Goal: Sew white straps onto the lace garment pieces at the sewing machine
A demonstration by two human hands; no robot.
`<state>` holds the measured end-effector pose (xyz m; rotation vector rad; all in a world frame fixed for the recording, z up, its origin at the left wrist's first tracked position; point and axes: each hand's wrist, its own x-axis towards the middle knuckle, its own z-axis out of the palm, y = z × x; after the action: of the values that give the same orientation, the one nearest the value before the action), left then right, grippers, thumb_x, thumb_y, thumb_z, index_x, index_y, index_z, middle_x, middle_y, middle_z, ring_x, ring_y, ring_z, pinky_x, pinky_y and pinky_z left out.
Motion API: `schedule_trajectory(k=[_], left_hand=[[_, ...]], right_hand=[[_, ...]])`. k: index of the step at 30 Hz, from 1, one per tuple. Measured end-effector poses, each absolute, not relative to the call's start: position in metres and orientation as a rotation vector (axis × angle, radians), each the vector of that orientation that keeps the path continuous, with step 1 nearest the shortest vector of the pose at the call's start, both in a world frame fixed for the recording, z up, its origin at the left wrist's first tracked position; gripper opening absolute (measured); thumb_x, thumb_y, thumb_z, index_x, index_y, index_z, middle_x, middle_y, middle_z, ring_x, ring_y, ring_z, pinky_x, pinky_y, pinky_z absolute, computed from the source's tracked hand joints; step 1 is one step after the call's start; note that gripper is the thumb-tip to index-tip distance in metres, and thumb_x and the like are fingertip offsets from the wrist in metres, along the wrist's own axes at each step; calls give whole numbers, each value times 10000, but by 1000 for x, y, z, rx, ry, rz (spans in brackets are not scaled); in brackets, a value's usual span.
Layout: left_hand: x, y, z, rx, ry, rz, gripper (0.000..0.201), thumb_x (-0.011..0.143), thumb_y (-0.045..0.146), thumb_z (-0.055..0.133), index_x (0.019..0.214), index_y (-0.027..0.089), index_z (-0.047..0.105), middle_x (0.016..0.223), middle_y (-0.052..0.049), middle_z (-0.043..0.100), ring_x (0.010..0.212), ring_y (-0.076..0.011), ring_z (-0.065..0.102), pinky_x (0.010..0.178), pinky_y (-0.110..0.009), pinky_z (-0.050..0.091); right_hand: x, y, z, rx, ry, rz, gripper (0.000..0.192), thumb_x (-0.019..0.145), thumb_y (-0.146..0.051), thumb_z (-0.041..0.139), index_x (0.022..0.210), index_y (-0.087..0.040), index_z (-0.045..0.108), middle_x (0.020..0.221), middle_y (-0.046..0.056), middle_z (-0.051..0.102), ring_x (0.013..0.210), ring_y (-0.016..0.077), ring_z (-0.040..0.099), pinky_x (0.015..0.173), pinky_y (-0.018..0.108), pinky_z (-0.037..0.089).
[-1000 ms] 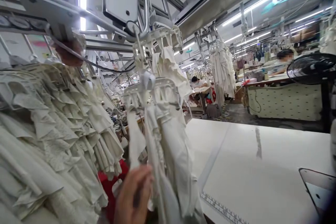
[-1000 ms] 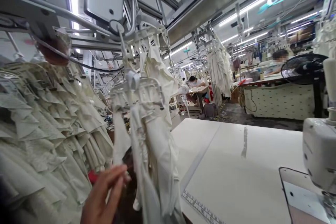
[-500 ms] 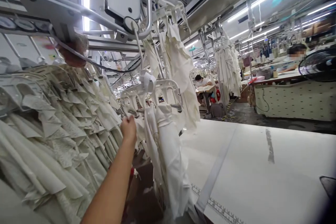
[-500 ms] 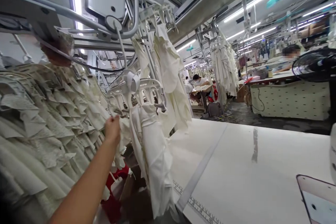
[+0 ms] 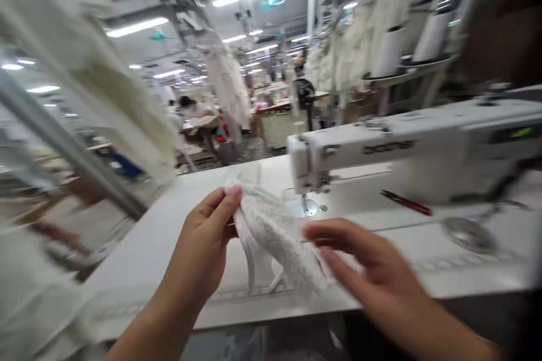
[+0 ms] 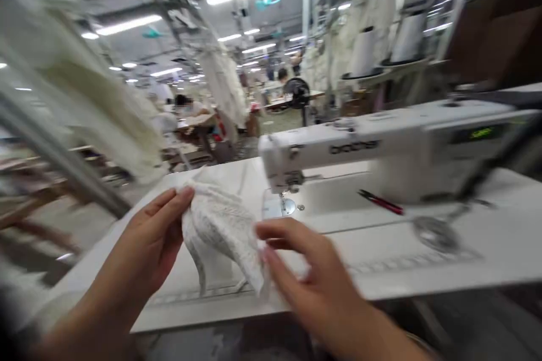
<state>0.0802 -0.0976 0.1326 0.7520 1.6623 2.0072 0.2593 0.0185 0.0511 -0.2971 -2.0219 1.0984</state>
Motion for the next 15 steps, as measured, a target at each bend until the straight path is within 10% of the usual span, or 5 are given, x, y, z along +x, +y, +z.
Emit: schedule_trajectory(k=[10,15], left_hand=[[96,-73,68,708,1791,1762,388,689,522,782,955,250,702,938,1,688,933,-184,626,760,-183,547],[53,-98,56,1144,2231,1476,305,796,547,667,906,263,666,661,42,579,604,-123,521,511,-160,446]], right_hand=[[204,14,47,-345,-1863,1313,435,789,-212,612,1211,-172,516,1076,81,647,947,209,621,805,343,523],[200,32,43,-229,-2118,1175,223,864,-184,406,955,-169,609,843,46,651,756,174,604,678,301,488]])
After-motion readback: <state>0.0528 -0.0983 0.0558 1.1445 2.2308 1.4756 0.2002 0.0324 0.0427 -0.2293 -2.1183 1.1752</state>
